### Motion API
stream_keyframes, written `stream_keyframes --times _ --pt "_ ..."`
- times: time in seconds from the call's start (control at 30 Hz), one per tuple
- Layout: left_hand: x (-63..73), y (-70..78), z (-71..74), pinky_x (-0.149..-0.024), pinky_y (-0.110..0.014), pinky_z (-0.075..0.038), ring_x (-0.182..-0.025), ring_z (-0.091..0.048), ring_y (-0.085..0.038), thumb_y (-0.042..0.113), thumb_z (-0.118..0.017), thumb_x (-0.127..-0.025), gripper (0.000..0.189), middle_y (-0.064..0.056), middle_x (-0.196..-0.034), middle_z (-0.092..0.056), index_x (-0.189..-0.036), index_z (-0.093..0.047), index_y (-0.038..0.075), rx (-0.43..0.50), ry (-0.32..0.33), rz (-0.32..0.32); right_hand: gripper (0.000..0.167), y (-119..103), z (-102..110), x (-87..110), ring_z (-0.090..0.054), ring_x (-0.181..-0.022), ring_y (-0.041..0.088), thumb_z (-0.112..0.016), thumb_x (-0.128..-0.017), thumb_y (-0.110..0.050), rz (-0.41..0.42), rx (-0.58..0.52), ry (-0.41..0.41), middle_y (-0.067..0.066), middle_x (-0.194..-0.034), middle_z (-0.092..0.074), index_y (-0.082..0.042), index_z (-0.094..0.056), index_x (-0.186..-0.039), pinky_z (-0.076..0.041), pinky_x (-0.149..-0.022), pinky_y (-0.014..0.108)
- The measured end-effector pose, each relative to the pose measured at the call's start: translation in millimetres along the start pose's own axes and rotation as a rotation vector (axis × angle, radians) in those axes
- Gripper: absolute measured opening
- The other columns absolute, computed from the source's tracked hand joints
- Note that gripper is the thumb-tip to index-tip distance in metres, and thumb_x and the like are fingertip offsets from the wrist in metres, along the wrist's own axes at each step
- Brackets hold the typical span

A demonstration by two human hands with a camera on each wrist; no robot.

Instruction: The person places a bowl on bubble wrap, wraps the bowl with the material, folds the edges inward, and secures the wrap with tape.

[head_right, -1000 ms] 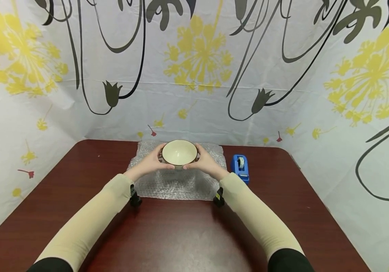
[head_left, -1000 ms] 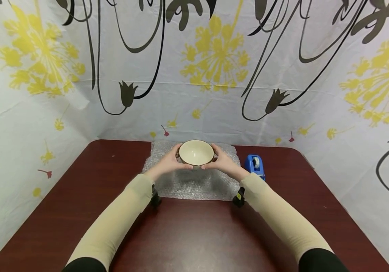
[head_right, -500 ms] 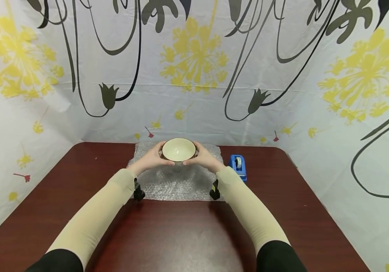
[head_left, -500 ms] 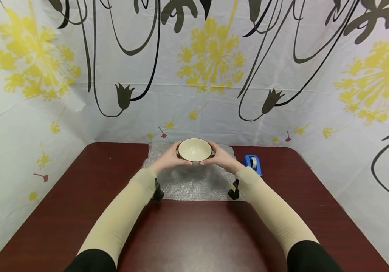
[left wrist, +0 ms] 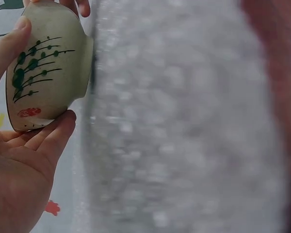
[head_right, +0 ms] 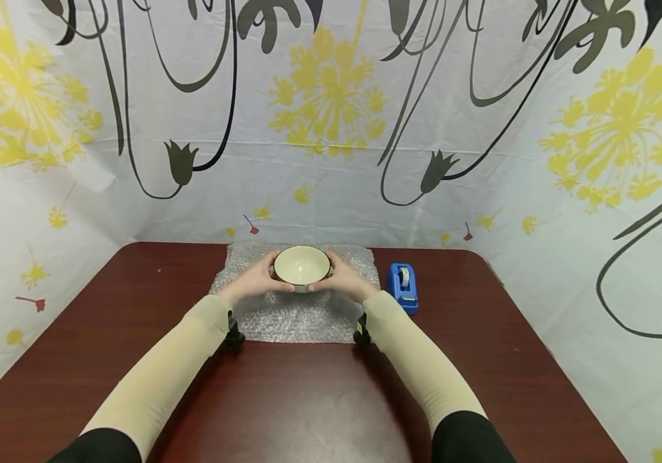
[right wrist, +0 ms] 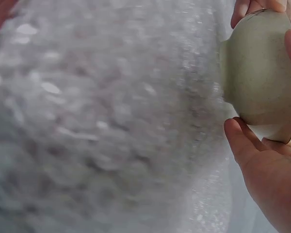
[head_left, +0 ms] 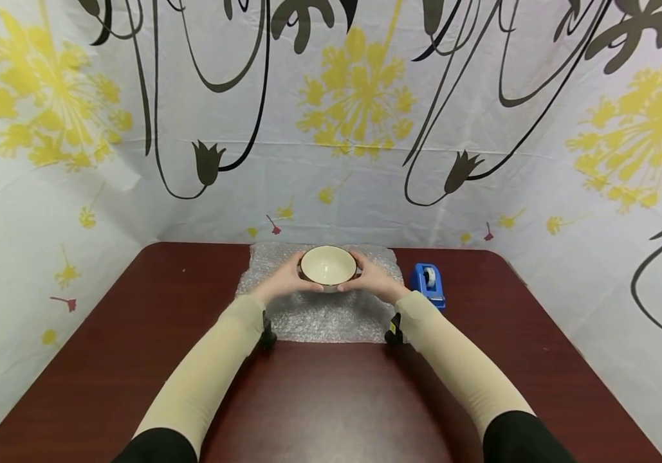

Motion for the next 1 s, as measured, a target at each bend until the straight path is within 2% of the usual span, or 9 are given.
stream_keyframes --times 0.13,0.43,0.53,0.6,0.73,0.83,1.0 --pt "-1.3 -13.0 -4.5 -0.095 -0.045 -0.048 -0.121 -0.051 -0.030 0.029 -0.087 -0.074 0.100 -0.014 -0.143 -0.041 -0.151 -0.027 0.010 0.005 0.007 0.023 0.109 9.0 -4.6 1.4 -0.027 -0.140 0.037 -0.082 -0.079 -0.019 -0.028 0.008 0.018 0.017 -0.159 -0.013 -0.009 -0.006 -0.157 -0.033 -0.109 0.052" --pt "0.1 -11.7 -2.0 -0.097 -0.048 -0.046 -0.126 -0.047 -0.033 0.030 -0.087 -0.073 0.103 -0.015 -0.146 -0.038 -0.153 -0.024 0.010 -0.002 0.012 0.018 0.108 7.9 -7.1 1.2 -0.028 -0.140 0.037 -0.081 -0.080 -0.016 -0.030 -0.020 0.016 0.017 -0.158 -0.012 -0.009 -0.005 -0.157 -0.033 -0.109 0.051" --pt "-0.9 -11.8 -1.0 -0.099 -0.048 -0.044 -0.128 -0.045 -0.033 0.030 -0.086 -0.074 0.103 -0.015 -0.147 -0.037 -0.153 -0.023 0.010 -0.011 0.000 0.010 0.109 5.3 -6.3 0.2 -0.027 -0.140 0.037 -0.081 -0.080 -0.016 -0.026 -0.027 -0.021 0.018 -0.159 -0.011 -0.008 -0.003 -0.156 -0.032 -0.109 0.051" --pt "-1.1 -11.5 -1.3 -0.099 -0.048 -0.044 -0.128 -0.045 -0.033 0.030 -0.085 -0.076 0.102 -0.017 -0.148 -0.036 -0.153 -0.022 0.008 -0.015 -0.022 0.004 0.110 2.7 -4.5 1.0 -0.025 -0.141 0.038 -0.079 -0.081 -0.014 -0.038 -0.045 -0.076 0.019 -0.159 -0.008 -0.008 0.000 -0.156 -0.032 -0.110 0.051" --pt "0.5 -11.2 -1.7 -0.101 -0.047 -0.044 -0.130 -0.044 -0.036 0.030 -0.082 -0.079 0.105 -0.021 -0.152 -0.029 -0.154 -0.014 0.004 0.003 -0.077 0.027 0.105 -5.3 11.6 5.3 -0.018 -0.143 0.037 -0.073 -0.087 -0.011 -0.117 -0.031 -0.150 0.019 -0.160 -0.001 -0.012 0.005 -0.156 -0.029 -0.111 0.052" --pt "2.4 -12.7 0.8 -0.100 -0.047 -0.045 -0.131 -0.044 -0.036 0.031 -0.080 -0.081 0.109 -0.022 -0.155 -0.022 -0.155 -0.005 0.004 0.030 -0.088 0.067 0.093 -12.6 33.9 3.2 -0.013 -0.145 0.036 -0.066 -0.093 -0.016 -0.158 0.011 -0.096 0.020 -0.160 -0.001 -0.012 0.002 -0.157 -0.026 -0.112 0.053" --pt "3.6 -14.3 2.2 -0.099 -0.046 -0.046 -0.130 -0.045 -0.035 0.032 -0.079 -0.083 0.110 -0.021 -0.156 -0.020 -0.156 -0.001 0.008 0.063 -0.090 0.086 0.077 -10.9 66.0 -6.6 -0.014 -0.144 0.037 -0.054 -0.100 -0.028 -0.199 0.078 0.100 0.023 -0.159 -0.008 -0.004 -0.008 -0.156 -0.022 -0.114 0.053"
Point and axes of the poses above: each hand's wrist, its own x-axis away from the middle knuckle, its own z-axis out of the back of the hand, y = z × x, the point moved 7 cm from there along -x, towards the middle knuckle
